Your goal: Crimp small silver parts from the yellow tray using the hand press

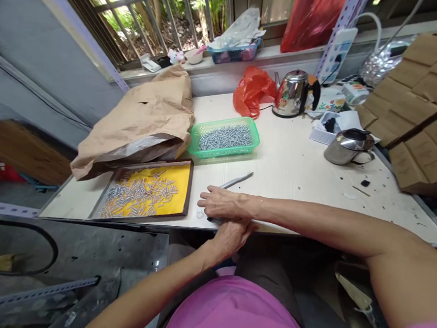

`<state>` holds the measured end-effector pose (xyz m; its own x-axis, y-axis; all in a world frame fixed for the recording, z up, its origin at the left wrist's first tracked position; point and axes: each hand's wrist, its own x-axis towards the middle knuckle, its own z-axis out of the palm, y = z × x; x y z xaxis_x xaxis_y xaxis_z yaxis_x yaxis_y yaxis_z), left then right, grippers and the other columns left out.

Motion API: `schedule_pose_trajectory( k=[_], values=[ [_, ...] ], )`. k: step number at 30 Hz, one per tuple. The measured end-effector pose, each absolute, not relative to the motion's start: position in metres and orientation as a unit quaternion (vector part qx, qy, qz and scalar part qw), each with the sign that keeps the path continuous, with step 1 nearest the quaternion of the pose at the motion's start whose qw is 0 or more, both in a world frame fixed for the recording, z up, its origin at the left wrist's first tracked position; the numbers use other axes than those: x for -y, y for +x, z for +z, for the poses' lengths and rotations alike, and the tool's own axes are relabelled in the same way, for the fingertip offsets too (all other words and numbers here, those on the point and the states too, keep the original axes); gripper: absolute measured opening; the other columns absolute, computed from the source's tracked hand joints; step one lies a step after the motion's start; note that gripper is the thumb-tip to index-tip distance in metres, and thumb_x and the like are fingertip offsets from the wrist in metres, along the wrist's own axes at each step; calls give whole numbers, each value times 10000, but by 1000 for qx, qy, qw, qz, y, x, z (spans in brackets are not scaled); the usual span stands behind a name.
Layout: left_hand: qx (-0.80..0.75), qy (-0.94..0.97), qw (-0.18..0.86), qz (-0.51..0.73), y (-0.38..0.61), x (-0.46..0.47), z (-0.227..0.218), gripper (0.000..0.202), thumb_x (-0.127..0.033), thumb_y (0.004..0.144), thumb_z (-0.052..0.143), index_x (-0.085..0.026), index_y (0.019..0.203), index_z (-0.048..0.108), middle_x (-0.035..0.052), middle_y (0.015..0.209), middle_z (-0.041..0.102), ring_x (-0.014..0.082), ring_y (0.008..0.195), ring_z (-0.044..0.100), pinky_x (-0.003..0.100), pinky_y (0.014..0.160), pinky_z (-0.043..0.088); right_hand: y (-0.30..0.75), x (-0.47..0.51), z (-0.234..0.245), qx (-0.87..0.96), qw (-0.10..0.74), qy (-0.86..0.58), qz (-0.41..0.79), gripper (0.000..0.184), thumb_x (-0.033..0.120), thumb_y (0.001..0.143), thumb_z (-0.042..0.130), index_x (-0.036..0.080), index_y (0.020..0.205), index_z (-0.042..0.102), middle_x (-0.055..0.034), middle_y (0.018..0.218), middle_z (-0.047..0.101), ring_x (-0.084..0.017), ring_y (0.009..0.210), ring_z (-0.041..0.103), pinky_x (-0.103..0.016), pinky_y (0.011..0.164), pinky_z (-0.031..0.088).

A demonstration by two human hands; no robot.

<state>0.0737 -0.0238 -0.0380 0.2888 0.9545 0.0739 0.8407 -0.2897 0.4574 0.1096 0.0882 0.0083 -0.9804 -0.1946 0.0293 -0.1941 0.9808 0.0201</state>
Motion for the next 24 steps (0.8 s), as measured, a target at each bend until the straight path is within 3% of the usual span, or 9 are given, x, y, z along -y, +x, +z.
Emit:
schedule_pose_trajectory(
  k=[6, 12, 15, 18, 21, 24],
  values=[
    [-543, 800, 145, 208, 75, 25, -39, 365, -340, 910, 517, -154, 1225, 524, 127, 1205, 597, 289, 1136, 552, 429, 975, 468, 99, -87, 11, 991, 45, -11, 128, 103, 184, 860, 543, 174, 807, 631, -46, 855, 623, -164, 791, 510, -294, 731, 355],
    [-511, 818, 77, 253, 64, 31, -28, 356, -293, 928, 484, -171, 1262, 511, 127, 1319, 535, 273, 1298, 435, 437, 1070, 406, 96, -116, 51, 949, 226, -143, 168, 149, 188, 867, 486, 141, 858, 627, -56, 809, 641, -146, 735, 544, -270, 697, 393],
    [-563, 781, 29, 268, 23, 28, -11, 284, -199, 937, 432, -206, 1178, 583, 103, 1210, 596, 231, 1180, 513, 401, 979, 470, 97, -161, 77, 917, 287, -241, 139, 169, 217, 882, 482, 135, 875, 629, -67, 810, 642, -155, 730, 552, -275, 682, 405],
    [-689, 693, -42, 208, -43, 15, 7, 282, -148, 924, 431, -213, 1087, 650, 88, 1011, 633, 215, 963, 544, 355, 829, 490, 101, -203, 89, 901, 294, -297, 116, 247, 281, 859, 578, 121, 1043, 620, -94, 932, 653, -179, 768, 578, -296, 693, 429],
    [-758, 639, -79, 108, -107, 1, 18, 259, -183, 921, 447, -193, 977, 700, 103, 943, 624, 238, 939, 505, 356, 794, 450, 107, -213, 86, 899, 301, -295, 123, 359, 305, 850, 618, 112, 1151, 592, -126, 1073, 626, -171, 759, 597, -319, 729, 457],
    [-750, 660, -43, 25, -146, -10, 21, 260, -195, 910, 460, -175, 906, 719, 119, 942, 621, 254, 969, 485, 350, 789, 421, 119, -186, 73, 910, 288, -256, 155, 273, 308, 891, 569, 114, 1071, 635, -110, 1022, 634, -150, 717, 596, -320, 733, 468]
  ],
)
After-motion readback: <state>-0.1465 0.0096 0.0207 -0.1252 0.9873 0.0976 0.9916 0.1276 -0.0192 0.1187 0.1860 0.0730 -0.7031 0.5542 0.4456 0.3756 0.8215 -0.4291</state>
